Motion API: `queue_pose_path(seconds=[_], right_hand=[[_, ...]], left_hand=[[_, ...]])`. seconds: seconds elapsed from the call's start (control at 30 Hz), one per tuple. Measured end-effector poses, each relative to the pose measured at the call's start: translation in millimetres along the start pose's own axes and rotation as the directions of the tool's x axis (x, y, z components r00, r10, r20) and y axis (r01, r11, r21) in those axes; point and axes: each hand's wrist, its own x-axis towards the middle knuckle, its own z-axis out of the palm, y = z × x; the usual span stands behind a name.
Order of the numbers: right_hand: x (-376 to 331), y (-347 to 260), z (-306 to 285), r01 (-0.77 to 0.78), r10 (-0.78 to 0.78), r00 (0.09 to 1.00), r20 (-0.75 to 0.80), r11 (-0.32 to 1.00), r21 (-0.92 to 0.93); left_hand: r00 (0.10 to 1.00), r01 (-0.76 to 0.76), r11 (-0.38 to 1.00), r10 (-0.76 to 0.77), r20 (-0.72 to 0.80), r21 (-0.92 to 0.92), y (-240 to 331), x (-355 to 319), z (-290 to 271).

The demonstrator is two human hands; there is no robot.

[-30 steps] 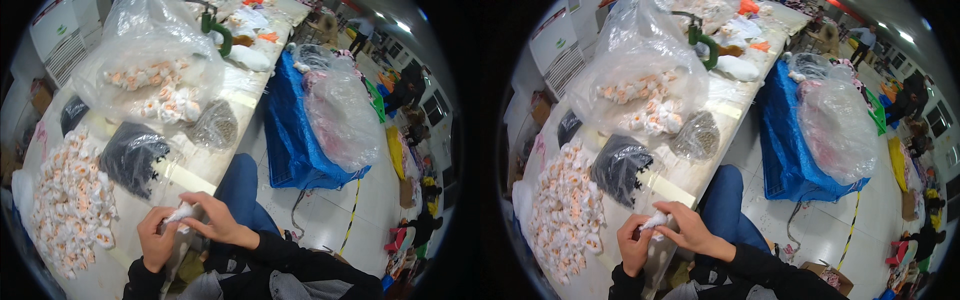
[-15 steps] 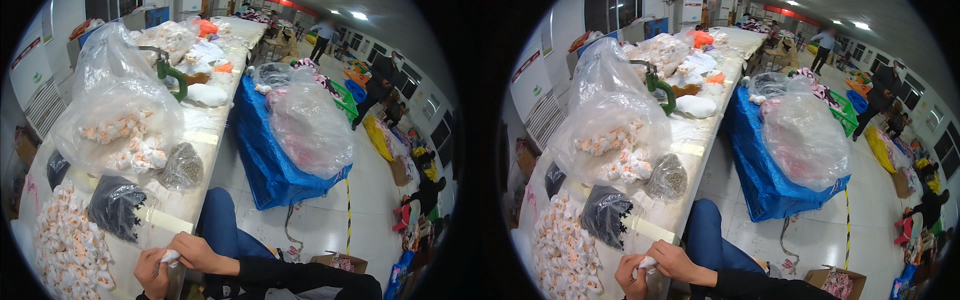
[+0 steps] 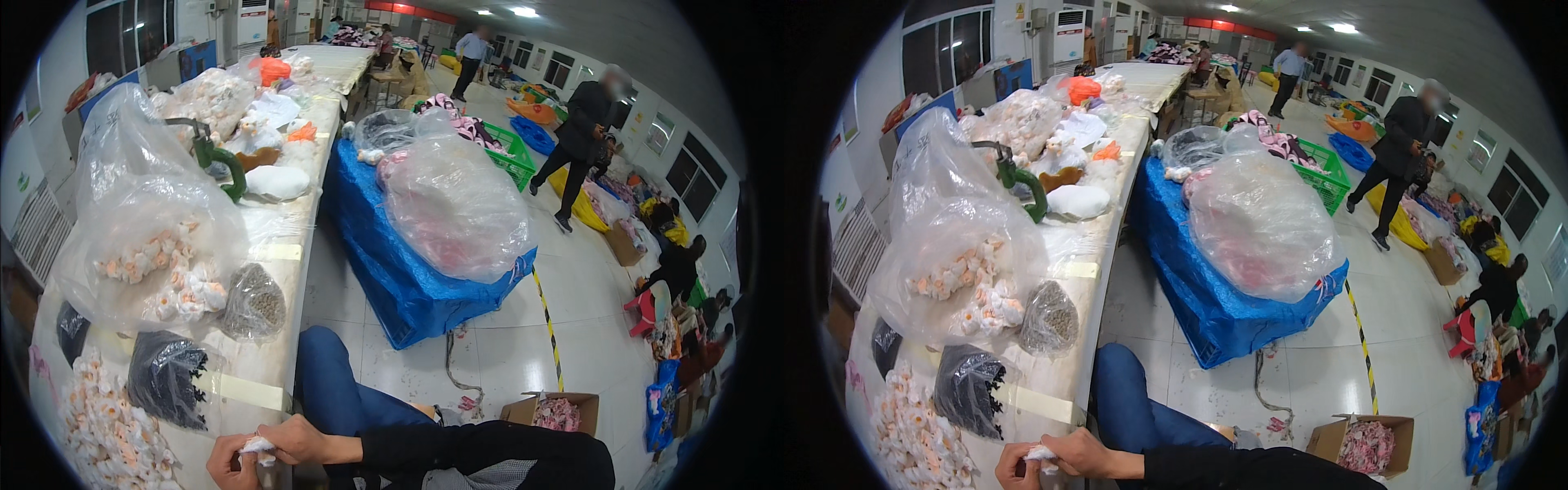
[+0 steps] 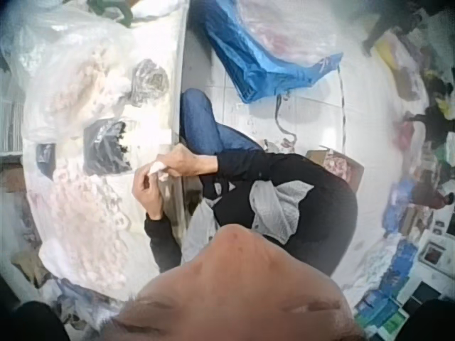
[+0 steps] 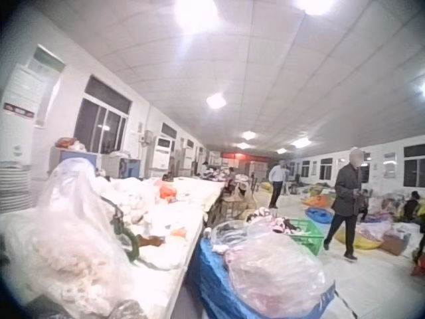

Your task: The person sits on the floor and repeatedly picks up small white fabric pieces, inserts a small orange component into each, and places the finished units into a plastic bag. The person handles the items one at a time by hand.

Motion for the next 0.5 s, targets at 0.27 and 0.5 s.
queue_pose_path(seconds=[0.27, 0.5], right_hand=[[2.6, -7.1, -0.1, -0.304, 0.273, 0.945, 0.178, 0.935, 0.18], [12.7, -13.7, -13.5, -0.307, 0.243, 0.931, 0.273, 0.925, 0.224]], left_hand=[[1.0, 0.006, 0.999, -0.007, 0.015, 0.048, 2.9, 4.7, -5.3], [0.999, -0.037, 0.985, 0.04, -0.017, 0.166, 9.8, 4.8, -6.8]])
